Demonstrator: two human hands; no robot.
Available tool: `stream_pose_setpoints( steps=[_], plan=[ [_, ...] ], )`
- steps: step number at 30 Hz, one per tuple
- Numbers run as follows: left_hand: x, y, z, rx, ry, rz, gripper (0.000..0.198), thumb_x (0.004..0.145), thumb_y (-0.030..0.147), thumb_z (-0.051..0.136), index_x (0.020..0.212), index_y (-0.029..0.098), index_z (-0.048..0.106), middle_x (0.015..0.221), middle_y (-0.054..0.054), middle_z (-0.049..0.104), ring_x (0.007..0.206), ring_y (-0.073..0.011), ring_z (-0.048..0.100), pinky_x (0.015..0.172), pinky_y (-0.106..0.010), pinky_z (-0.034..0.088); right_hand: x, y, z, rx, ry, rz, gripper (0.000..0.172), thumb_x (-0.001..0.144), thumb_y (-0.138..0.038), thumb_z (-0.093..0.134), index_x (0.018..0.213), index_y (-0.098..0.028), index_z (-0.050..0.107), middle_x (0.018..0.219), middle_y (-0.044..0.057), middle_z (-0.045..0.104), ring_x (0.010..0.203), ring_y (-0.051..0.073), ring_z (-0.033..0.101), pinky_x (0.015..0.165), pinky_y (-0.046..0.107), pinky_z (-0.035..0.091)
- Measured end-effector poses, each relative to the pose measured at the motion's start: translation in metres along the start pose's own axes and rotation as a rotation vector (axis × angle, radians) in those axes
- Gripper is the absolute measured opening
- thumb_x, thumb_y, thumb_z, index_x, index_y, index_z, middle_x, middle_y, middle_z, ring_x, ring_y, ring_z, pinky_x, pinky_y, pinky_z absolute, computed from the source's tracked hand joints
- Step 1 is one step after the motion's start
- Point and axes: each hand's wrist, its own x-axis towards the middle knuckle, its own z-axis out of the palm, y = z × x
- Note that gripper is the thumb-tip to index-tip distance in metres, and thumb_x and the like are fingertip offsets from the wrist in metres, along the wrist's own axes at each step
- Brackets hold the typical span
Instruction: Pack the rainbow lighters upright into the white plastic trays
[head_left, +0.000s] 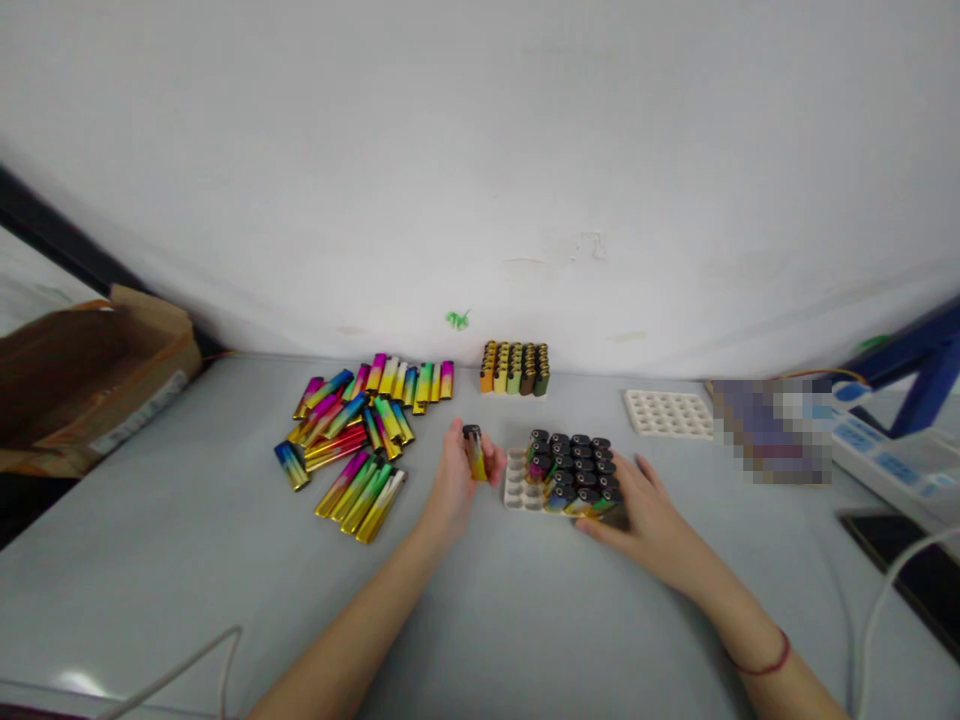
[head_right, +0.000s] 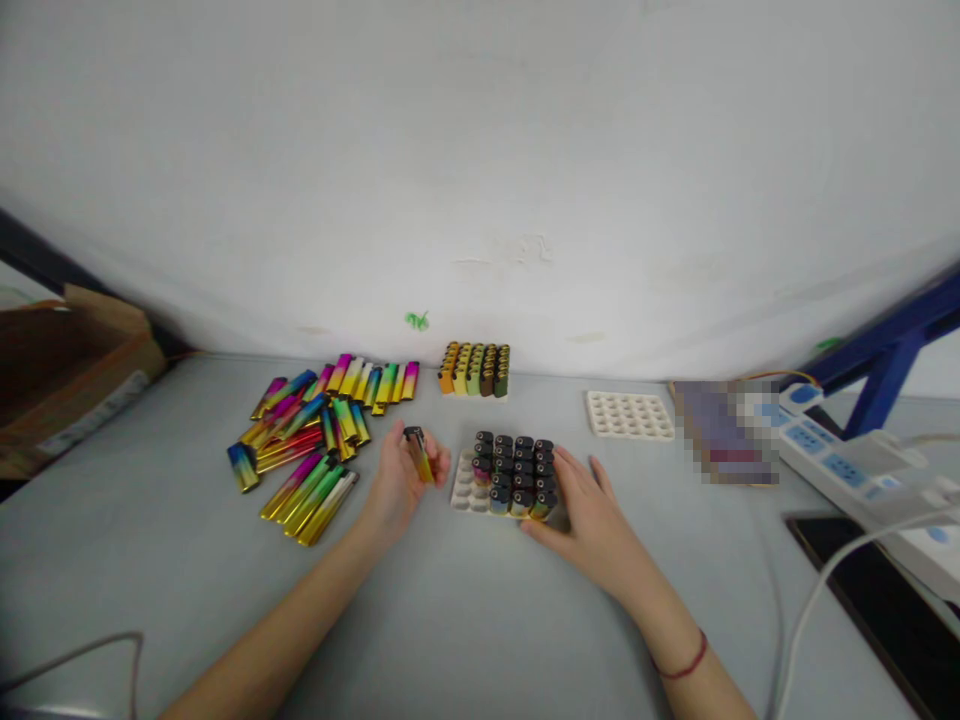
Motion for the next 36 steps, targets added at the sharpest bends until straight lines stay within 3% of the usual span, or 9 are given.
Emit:
stream_pose_setpoints(
  steps=[5, 10, 26, 36],
  plan=[
    [-0.0007, -0.0019, -0.0041, 0.078, 0.029, 0.021, 0.061, 0.09, 0.061, 0.029, 0.046, 0.02, 0.044, 0.037, 0.0, 0.039, 0.038, -0.0113, 0.04, 0.044, -0.024, 0.034, -0.0004, -0.0005, -0.0006, 0.001, -0.005, 0.002, 0.073, 0.085, -0.052, 0.061, 0.144, -0.016, 0.039, 0.145, 0.02, 0.051, 0.138, 0.034, 0.042, 0.116, 0.064, 0.02],
    [0.0001, -0.0018, -0.0039, 0.11, 0.051, 0.017, 0.055, 0.089, 0.053, 0.034, 0.044, 0.021, 0.039, 0.036, 0.004, 0.029, 0.036, -0.0092, 0.031, 0.043, -0.023, 0.028, -0.0005, -0.0001, -0.0005, 0.006, -0.001, -0.004, 0.072, 0.085, -0.051, 0.061, 0.144, -0.016, 0.038, 0.144, 0.02, 0.052, 0.138, 0.034, 0.043, 0.116, 0.064, 0.02],
    [-0.0033, 0.0055, -0.0008, -0.019, 0.083, 0.065, 0.048, 0.089, 0.049, 0.039, 0.05, 0.02, 0.038, 0.042, 0.006, 0.026, 0.038, -0.0085, 0.026, 0.04, -0.02, 0.028, 0.0005, -0.0013, -0.0015, 0.011, -0.002, -0.003, 0.072, 0.085, -0.051, 0.062, 0.144, -0.018, 0.039, 0.144, 0.019, 0.052, 0.138, 0.034, 0.043, 0.115, 0.065, 0.02],
    [-0.0027, 0.0006, -0.0004, -0.013, 0.047, -0.009, 0.051, 0.087, 0.053, 0.043, 0.049, 0.02, 0.037, 0.041, 0.007, 0.023, 0.036, -0.0066, 0.022, 0.038, -0.019, 0.025, -0.0001, -0.0001, 0.0003, 0.002, 0.008, -0.009, 0.073, 0.085, -0.051, 0.062, 0.145, -0.017, 0.037, 0.144, 0.02, 0.052, 0.137, 0.034, 0.043, 0.115, 0.065, 0.02]
  ],
)
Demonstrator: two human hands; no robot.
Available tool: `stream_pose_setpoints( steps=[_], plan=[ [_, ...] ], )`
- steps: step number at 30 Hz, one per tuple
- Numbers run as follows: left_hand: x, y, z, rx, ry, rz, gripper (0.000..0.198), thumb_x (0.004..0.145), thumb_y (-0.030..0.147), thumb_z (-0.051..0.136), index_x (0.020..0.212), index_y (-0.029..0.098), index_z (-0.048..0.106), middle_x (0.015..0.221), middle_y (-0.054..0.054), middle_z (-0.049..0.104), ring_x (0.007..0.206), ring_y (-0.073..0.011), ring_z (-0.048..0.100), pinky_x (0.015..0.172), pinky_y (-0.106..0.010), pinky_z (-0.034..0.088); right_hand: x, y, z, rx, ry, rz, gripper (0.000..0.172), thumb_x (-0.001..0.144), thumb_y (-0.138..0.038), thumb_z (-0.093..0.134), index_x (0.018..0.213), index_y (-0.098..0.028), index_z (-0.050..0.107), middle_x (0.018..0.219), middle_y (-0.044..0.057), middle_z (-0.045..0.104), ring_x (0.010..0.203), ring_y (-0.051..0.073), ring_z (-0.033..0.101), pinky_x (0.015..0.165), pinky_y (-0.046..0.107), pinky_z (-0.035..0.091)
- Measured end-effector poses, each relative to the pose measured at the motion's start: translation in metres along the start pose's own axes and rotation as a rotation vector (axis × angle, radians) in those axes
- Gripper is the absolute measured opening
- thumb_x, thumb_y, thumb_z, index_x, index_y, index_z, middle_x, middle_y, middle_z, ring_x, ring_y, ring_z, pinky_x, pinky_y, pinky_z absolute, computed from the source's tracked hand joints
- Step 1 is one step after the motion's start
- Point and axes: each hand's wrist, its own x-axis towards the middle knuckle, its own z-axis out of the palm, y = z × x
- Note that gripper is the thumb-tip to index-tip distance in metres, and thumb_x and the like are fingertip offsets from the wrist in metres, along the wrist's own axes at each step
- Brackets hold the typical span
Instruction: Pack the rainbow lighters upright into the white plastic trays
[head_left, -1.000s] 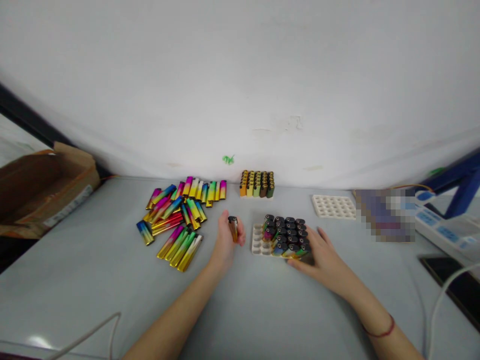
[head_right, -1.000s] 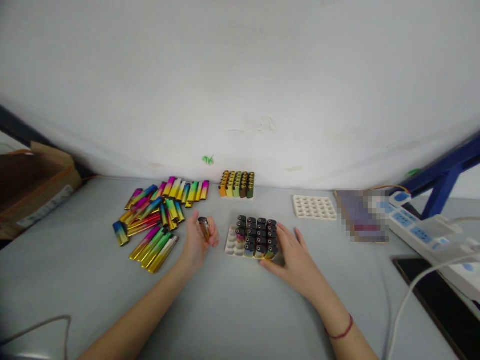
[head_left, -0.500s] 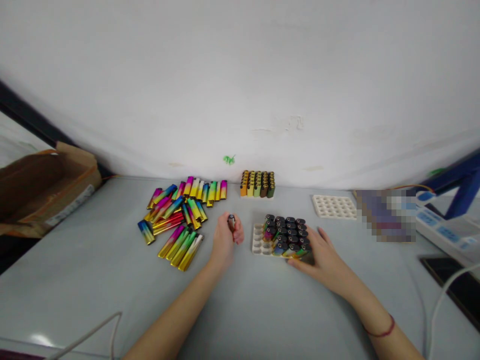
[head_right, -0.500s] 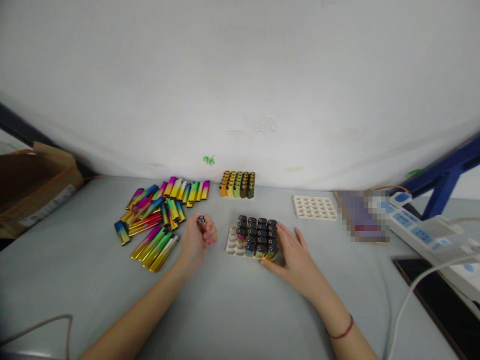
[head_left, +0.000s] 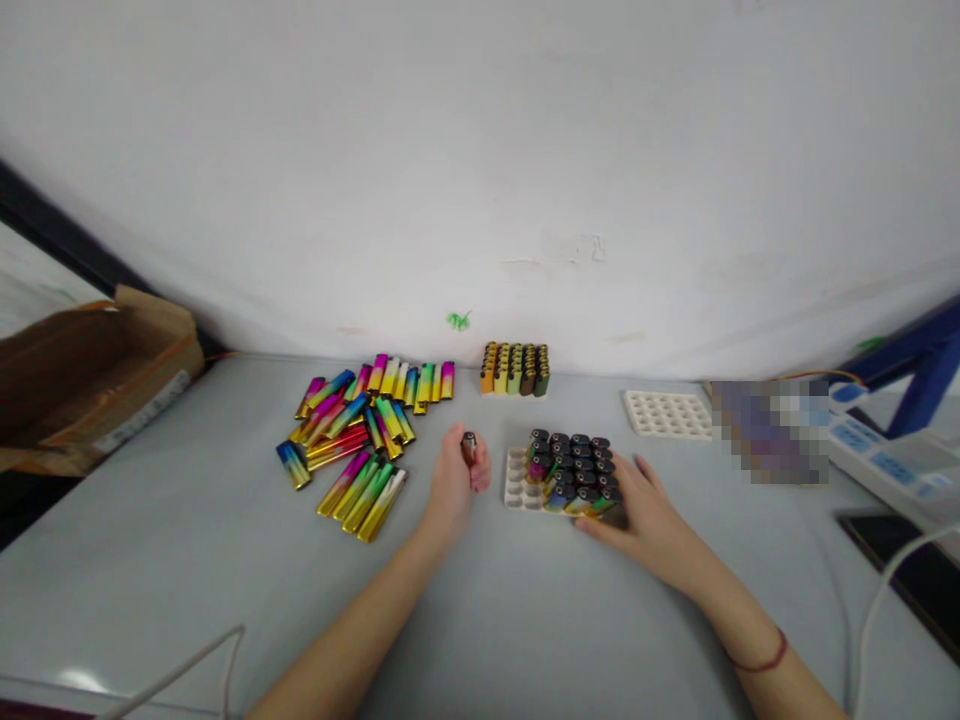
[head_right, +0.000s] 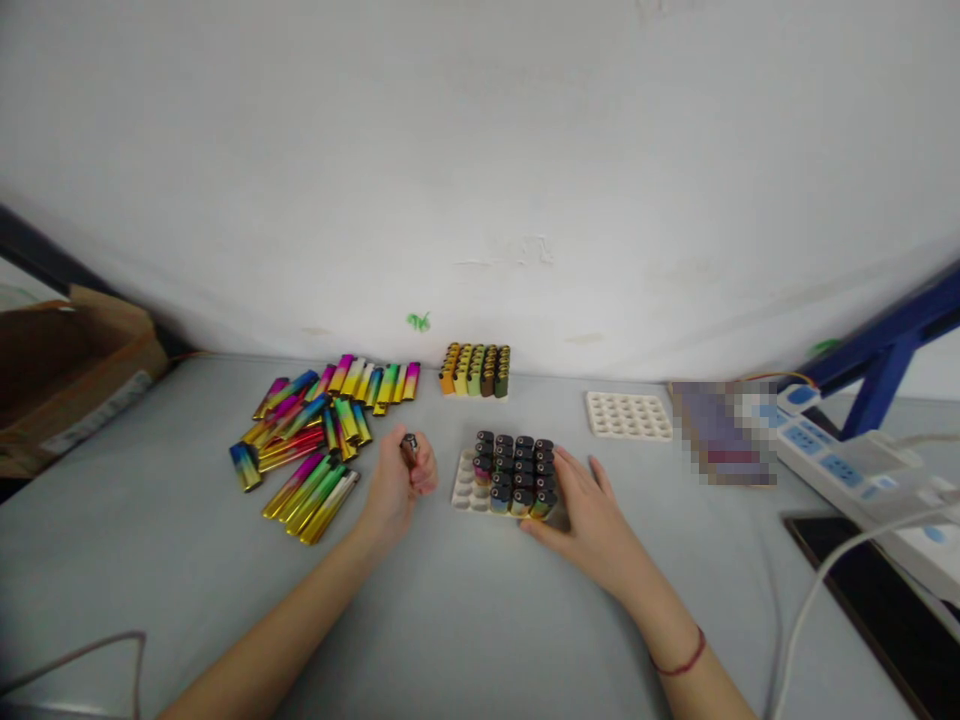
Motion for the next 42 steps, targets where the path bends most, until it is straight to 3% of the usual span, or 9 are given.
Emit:
stream_pose_setpoints(
  steps=[8, 21, 25, 29, 35, 38, 42],
  plan=[
    [0.0, 0.004, -0.002, -0.055, -0.002, -0.009, 0.046, 0.087, 0.047, 0.042, 0.05, 0.02, 0.037, 0.041, 0.007, 0.024, 0.036, -0.0077, 0.022, 0.037, -0.019, 0.025, 0.0, 0.001, 0.0, 0.008, 0.005, -0.008, 0.074, 0.085, -0.051, 0.062, 0.147, -0.019, 0.036, 0.144, 0.019, 0.053, 0.137, 0.035, 0.044, 0.115, 0.065, 0.021],
    [0.003, -0.004, 0.0, -0.092, -0.092, 0.068, 0.054, 0.09, 0.062, 0.039, 0.061, 0.018, 0.05, 0.051, 0.003, 0.041, 0.05, -0.0111, 0.039, 0.054, -0.024, 0.039, 0.0, 0.0, -0.001, 0.003, -0.001, -0.005, 0.075, 0.085, -0.052, 0.062, 0.147, -0.018, 0.035, 0.144, 0.02, 0.052, 0.138, 0.035, 0.043, 0.115, 0.065, 0.021],
    [0.003, -0.005, -0.002, -0.1, -0.075, 0.1, 0.041, 0.09, 0.053, 0.049, 0.076, 0.016, 0.061, 0.061, 0.001, 0.051, 0.06, -0.0126, 0.049, 0.063, -0.025, 0.044, 0.0, 0.0, 0.0, 0.009, 0.013, -0.008, 0.077, 0.085, -0.051, 0.062, 0.149, -0.021, 0.033, 0.145, 0.018, 0.052, 0.137, 0.035, 0.043, 0.115, 0.066, 0.02],
    [0.005, -0.006, -0.003, -0.115, -0.048, 0.16, 0.03, 0.081, 0.042, 0.067, 0.099, 0.017, 0.065, 0.077, 0.0, 0.059, 0.071, -0.0119, 0.054, 0.072, -0.024, 0.046, -0.001, 0.0, 0.0, 0.002, 0.014, -0.007, 0.078, 0.084, -0.053, 0.062, 0.149, -0.02, 0.033, 0.144, 0.018, 0.053, 0.136, 0.035, 0.044, 0.115, 0.065, 0.021],
    [0.006, 0.007, -0.017, 0.251, -0.199, 0.304, 0.029, 0.07, 0.035, 0.08, 0.093, 0.019, 0.069, 0.086, -0.002, 0.066, 0.084, -0.0155, 0.06, 0.081, -0.027, 0.047, 0.0, 0.0, 0.0, 0.003, 0.005, -0.004, 0.077, 0.085, -0.053, 0.062, 0.148, -0.018, 0.035, 0.144, 0.019, 0.052, 0.137, 0.035, 0.044, 0.115, 0.065, 0.02],
    [0.001, 0.02, -0.024, 0.519, -0.325, 0.338, 0.023, 0.073, 0.03, 0.078, 0.091, 0.018, 0.072, 0.088, -0.005, 0.07, 0.085, -0.0174, 0.062, 0.084, -0.028, 0.048, 0.001, 0.0, -0.001, 0.005, -0.001, 0.0, 0.077, 0.084, -0.052, 0.063, 0.147, -0.017, 0.035, 0.144, 0.02, 0.051, 0.137, 0.035, 0.044, 0.115, 0.065, 0.02],
    [-0.005, 0.027, -0.025, 0.639, -0.443, 0.353, 0.018, 0.079, 0.029, 0.073, 0.094, 0.019, 0.072, 0.093, -0.008, 0.072, 0.089, -0.0194, 0.065, 0.087, -0.031, 0.05, 0.001, -0.001, -0.001, 0.003, 0.003, -0.006, 0.076, 0.085, -0.052, 0.062, 0.146, -0.018, 0.035, 0.145, 0.019, 0.05, 0.138, 0.034, 0.043, 0.115, 0.064, 0.02]
  ],
)
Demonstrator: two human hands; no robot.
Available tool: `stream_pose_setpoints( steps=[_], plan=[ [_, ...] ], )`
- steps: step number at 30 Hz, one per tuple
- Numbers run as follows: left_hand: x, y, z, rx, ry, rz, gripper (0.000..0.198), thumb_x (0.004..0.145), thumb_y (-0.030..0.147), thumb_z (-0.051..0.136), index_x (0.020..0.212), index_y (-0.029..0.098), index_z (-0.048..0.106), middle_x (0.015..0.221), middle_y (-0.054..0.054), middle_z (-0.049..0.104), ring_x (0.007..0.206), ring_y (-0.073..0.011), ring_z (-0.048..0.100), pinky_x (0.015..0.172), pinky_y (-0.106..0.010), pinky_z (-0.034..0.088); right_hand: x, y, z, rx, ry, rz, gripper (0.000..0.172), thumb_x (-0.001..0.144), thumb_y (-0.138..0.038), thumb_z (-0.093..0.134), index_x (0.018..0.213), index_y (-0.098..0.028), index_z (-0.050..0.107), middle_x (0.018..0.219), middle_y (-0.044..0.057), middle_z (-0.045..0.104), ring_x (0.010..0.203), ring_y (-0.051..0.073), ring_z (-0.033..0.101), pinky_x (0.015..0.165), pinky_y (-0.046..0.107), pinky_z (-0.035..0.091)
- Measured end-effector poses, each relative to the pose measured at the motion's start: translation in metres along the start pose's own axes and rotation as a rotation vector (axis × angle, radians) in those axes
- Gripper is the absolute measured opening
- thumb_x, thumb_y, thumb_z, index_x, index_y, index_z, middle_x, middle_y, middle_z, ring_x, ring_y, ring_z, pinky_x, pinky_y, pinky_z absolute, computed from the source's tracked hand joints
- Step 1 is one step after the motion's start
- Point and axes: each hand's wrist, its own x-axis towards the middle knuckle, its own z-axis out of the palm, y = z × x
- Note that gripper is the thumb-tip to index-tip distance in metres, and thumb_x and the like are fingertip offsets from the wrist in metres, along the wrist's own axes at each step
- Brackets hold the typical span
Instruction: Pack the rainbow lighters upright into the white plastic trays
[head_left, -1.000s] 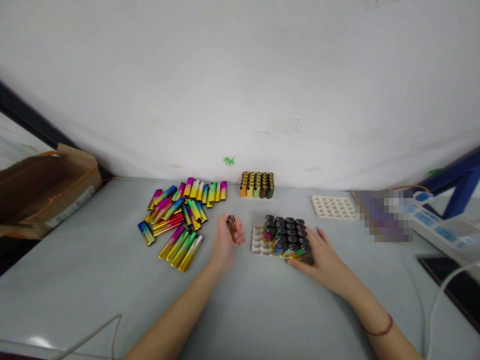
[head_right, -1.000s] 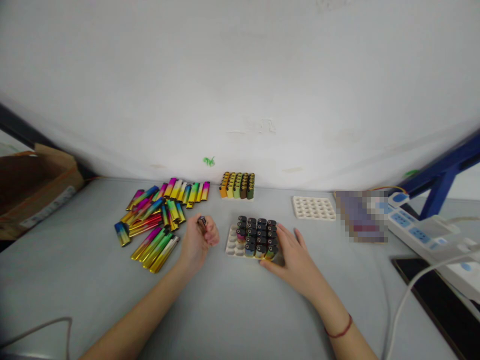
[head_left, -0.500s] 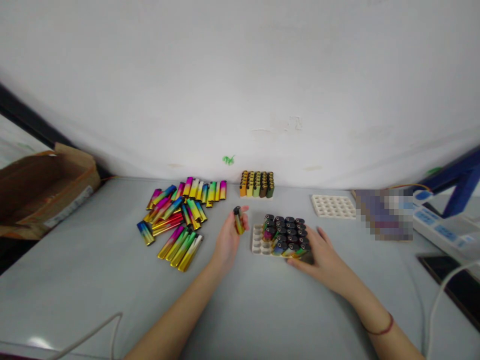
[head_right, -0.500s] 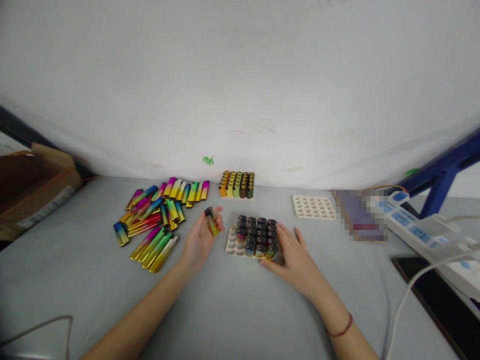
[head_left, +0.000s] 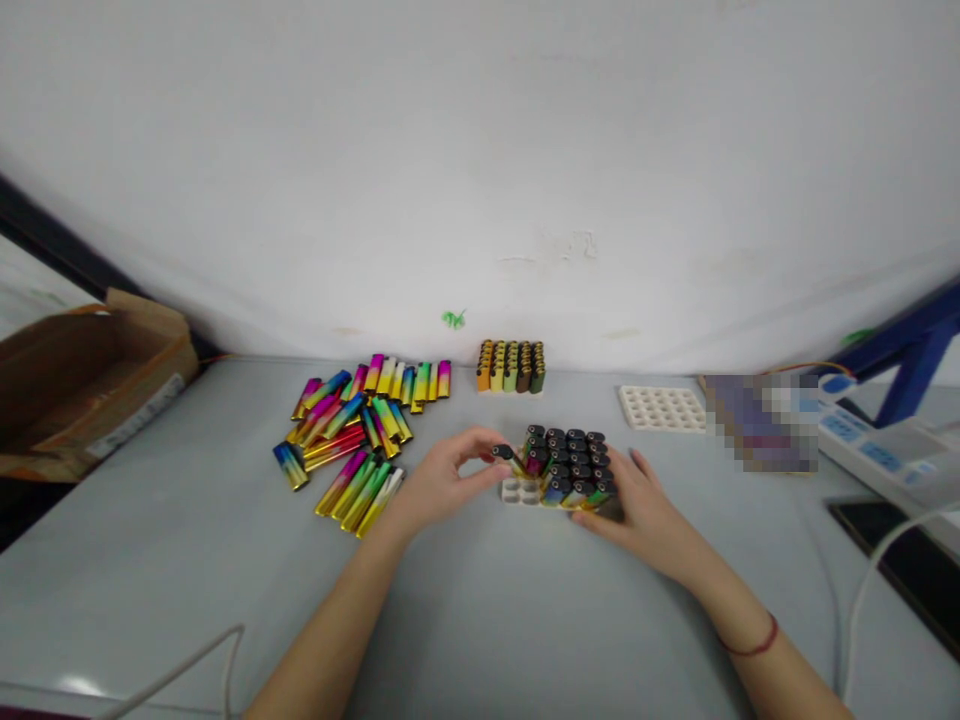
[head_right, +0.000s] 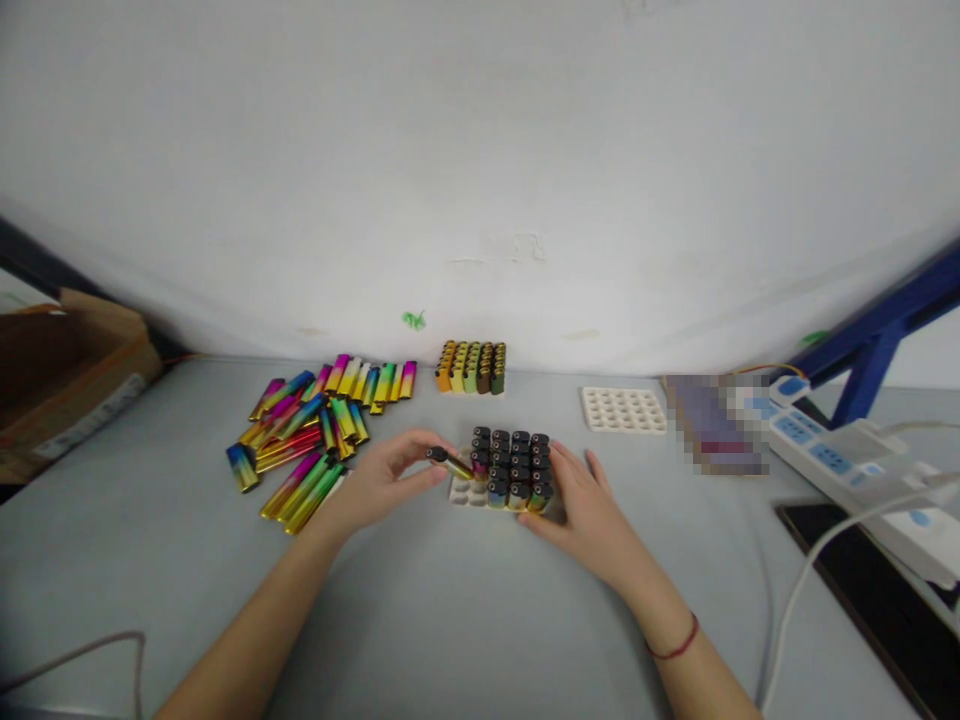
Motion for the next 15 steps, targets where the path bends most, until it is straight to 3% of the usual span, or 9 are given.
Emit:
stream_pose_setpoints(
  steps=[15],
  plan=[
    [0.001, -0.005, 0.014, 0.407, -0.137, 0.21, 0.014, 0.086, 0.024, 0.064, 0.098, 0.017, 0.067, 0.095, -0.005, 0.07, 0.086, -0.0154, 0.065, 0.083, -0.029, 0.052, -0.001, 0.001, 0.001, 0.007, -0.004, 0.01, 0.076, 0.084, -0.052, 0.064, 0.145, -0.017, 0.035, 0.146, 0.02, 0.05, 0.138, 0.034, 0.042, 0.116, 0.063, 0.019]
  ],
)
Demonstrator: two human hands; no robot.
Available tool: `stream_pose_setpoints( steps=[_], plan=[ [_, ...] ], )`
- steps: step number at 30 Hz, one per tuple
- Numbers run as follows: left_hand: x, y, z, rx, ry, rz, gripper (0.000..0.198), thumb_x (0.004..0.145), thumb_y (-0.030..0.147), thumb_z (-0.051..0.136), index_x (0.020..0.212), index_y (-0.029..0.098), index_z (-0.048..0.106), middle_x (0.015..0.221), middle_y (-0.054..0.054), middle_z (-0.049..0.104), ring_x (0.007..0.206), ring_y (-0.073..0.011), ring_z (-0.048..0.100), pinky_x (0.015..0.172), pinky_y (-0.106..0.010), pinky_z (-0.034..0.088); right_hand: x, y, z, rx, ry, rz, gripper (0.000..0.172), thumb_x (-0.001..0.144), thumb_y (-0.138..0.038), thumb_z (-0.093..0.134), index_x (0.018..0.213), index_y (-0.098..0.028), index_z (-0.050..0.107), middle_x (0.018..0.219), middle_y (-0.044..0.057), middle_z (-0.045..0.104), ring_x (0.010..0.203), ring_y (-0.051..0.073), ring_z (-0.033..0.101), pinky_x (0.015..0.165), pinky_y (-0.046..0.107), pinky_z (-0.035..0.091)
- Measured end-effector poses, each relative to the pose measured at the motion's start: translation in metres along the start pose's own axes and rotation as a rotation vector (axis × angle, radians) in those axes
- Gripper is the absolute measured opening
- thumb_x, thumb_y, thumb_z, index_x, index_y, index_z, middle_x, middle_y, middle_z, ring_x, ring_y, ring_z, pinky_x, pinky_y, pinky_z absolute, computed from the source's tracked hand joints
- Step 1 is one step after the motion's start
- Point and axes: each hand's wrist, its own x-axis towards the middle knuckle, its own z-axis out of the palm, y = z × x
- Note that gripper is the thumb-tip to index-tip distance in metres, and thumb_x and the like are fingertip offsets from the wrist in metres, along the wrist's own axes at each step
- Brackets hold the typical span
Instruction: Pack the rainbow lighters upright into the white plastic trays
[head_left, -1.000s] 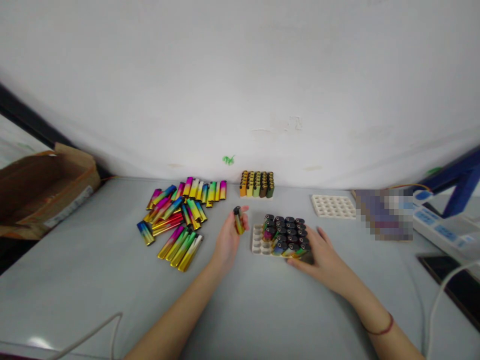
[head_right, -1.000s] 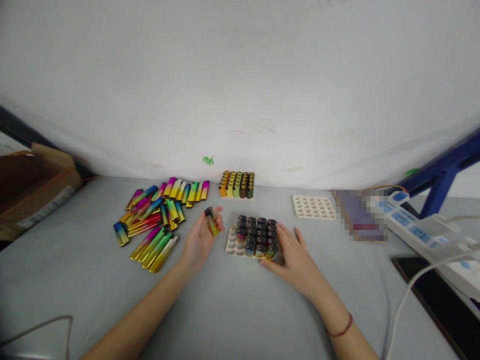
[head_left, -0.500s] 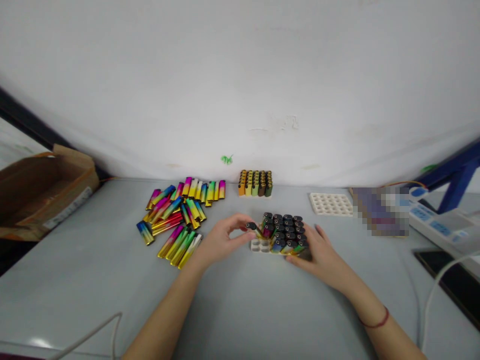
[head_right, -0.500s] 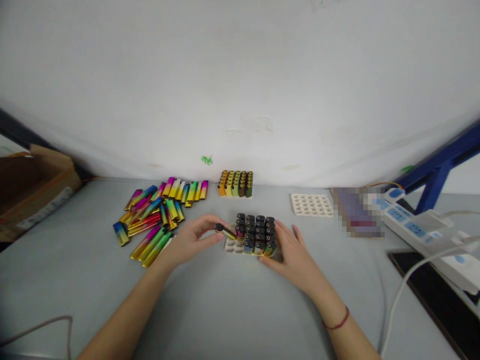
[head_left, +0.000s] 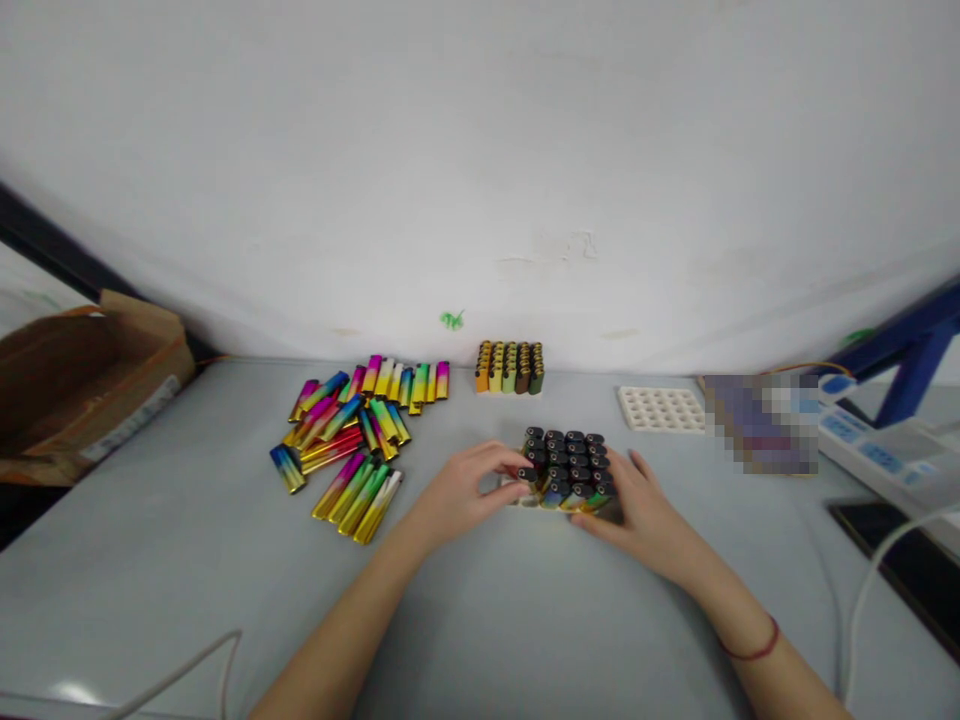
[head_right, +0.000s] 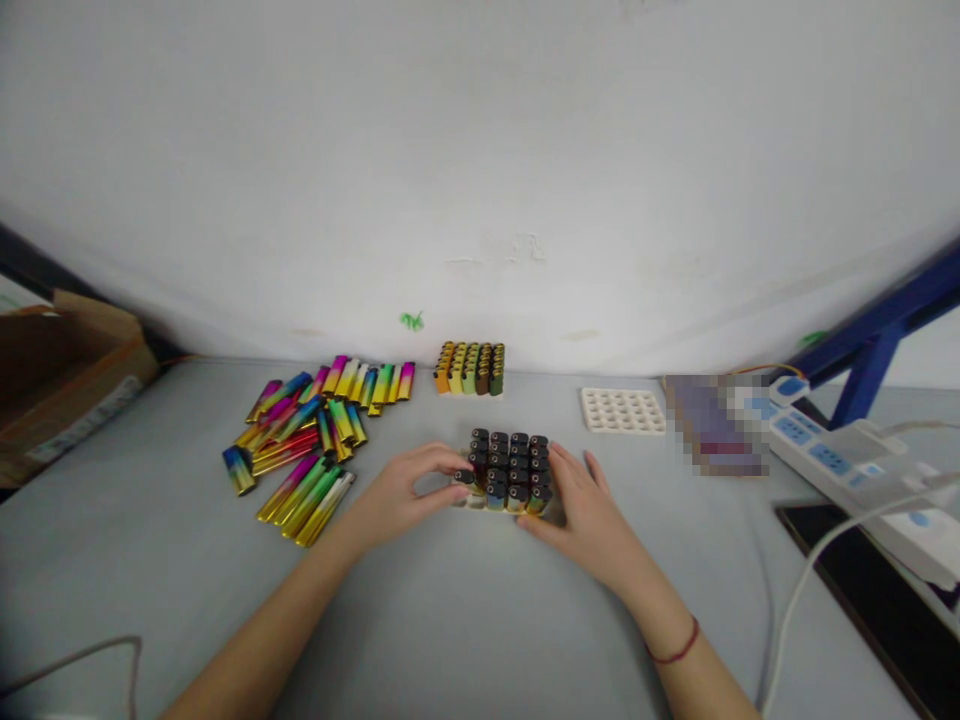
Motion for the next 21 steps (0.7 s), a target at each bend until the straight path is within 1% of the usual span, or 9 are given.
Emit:
stream_pose_setpoints(
  steps=[2, 6, 9, 12, 15, 17, 18, 20, 21],
  plan=[
    [0.0, 0.002, 0.004, 0.018, 0.007, -0.022, 0.015, 0.086, 0.024, 0.064, 0.1, 0.019, 0.065, 0.097, -0.004, 0.07, 0.086, -0.0149, 0.066, 0.085, -0.029, 0.052, 0.0, 0.0, 0.0, 0.001, 0.005, -0.002, 0.076, 0.084, -0.051, 0.064, 0.146, -0.018, 0.035, 0.146, 0.019, 0.05, 0.138, 0.034, 0.042, 0.116, 0.063, 0.018],
    [-0.002, 0.003, 0.012, 0.028, 0.023, -0.122, 0.016, 0.084, 0.025, 0.065, 0.099, 0.021, 0.058, 0.096, -0.001, 0.071, 0.087, -0.015, 0.068, 0.085, -0.03, 0.052, 0.0, 0.0, 0.0, 0.001, -0.002, -0.004, 0.076, 0.084, -0.051, 0.063, 0.146, -0.018, 0.034, 0.146, 0.019, 0.05, 0.138, 0.033, 0.042, 0.116, 0.064, 0.018],
    [-0.002, 0.002, 0.012, 0.099, -0.008, -0.135, 0.012, 0.086, 0.026, 0.063, 0.095, 0.021, 0.058, 0.093, 0.0, 0.069, 0.086, -0.0151, 0.067, 0.083, -0.029, 0.052, 0.0, 0.001, 0.0, -0.001, -0.006, -0.003, 0.077, 0.084, -0.051, 0.063, 0.146, -0.017, 0.033, 0.146, 0.019, 0.05, 0.139, 0.033, 0.041, 0.116, 0.064, 0.018],
    [-0.002, 0.005, 0.004, 0.225, -0.089, -0.128, 0.016, 0.087, 0.029, 0.064, 0.098, 0.02, 0.059, 0.097, -0.002, 0.069, 0.089, -0.0167, 0.066, 0.083, -0.03, 0.052, 0.0, 0.002, 0.001, -0.007, -0.009, -0.004, 0.077, 0.084, -0.051, 0.064, 0.146, -0.016, 0.034, 0.145, 0.02, 0.05, 0.138, 0.034, 0.042, 0.116, 0.064, 0.018],
    [-0.006, 0.01, -0.013, 0.395, -0.116, -0.147, 0.023, 0.089, 0.036, 0.061, 0.106, 0.021, 0.06, 0.108, -0.005, 0.068, 0.102, -0.021, 0.064, 0.093, -0.036, 0.05, -0.001, 0.002, 0.0, -0.008, -0.004, -0.005, 0.077, 0.085, -0.052, 0.062, 0.147, -0.017, 0.034, 0.145, 0.02, 0.05, 0.138, 0.034, 0.043, 0.116, 0.064, 0.019],
    [-0.016, 0.009, -0.026, 0.52, -0.055, -0.176, 0.03, 0.091, 0.041, 0.056, 0.113, 0.02, 0.061, 0.115, -0.008, 0.066, 0.111, -0.0238, 0.061, 0.1, -0.042, 0.047, -0.001, 0.001, 0.0, -0.009, -0.003, -0.008, 0.075, 0.085, -0.052, 0.061, 0.147, -0.018, 0.034, 0.145, 0.02, 0.05, 0.138, 0.034, 0.043, 0.116, 0.064, 0.019],
    [-0.024, 0.007, -0.031, 0.586, -0.002, -0.194, 0.035, 0.092, 0.044, 0.054, 0.117, 0.02, 0.06, 0.119, -0.01, 0.064, 0.116, -0.0253, 0.059, 0.104, -0.044, 0.045, -0.001, 0.001, 0.0, -0.011, -0.004, -0.009, 0.075, 0.086, -0.053, 0.061, 0.147, -0.018, 0.035, 0.145, 0.02, 0.05, 0.138, 0.034, 0.043, 0.116, 0.064, 0.019],
    [-0.047, -0.004, -0.038, 0.734, 0.148, -0.243, 0.047, 0.091, 0.052, 0.051, 0.124, 0.019, 0.06, 0.13, -0.014, 0.058, 0.125, -0.0308, 0.053, 0.107, -0.05, 0.042, -0.001, 0.001, 0.0, -0.017, -0.005, -0.007, 0.075, 0.086, -0.053, 0.061, 0.146, -0.017, 0.036, 0.145, 0.02, 0.051, 0.138, 0.034, 0.043, 0.116, 0.064, 0.02],
    [-0.061, -0.011, -0.04, 0.828, 0.241, -0.275, 0.055, 0.09, 0.056, 0.05, 0.127, 0.018, 0.059, 0.137, -0.017, 0.053, 0.131, -0.0357, 0.047, 0.108, -0.055, 0.038, -0.001, 0.001, 0.0, -0.02, -0.004, -0.007, 0.074, 0.086, -0.053, 0.061, 0.145, -0.017, 0.036, 0.145, 0.02, 0.051, 0.138, 0.034, 0.043, 0.116, 0.064, 0.02]
  ],
)
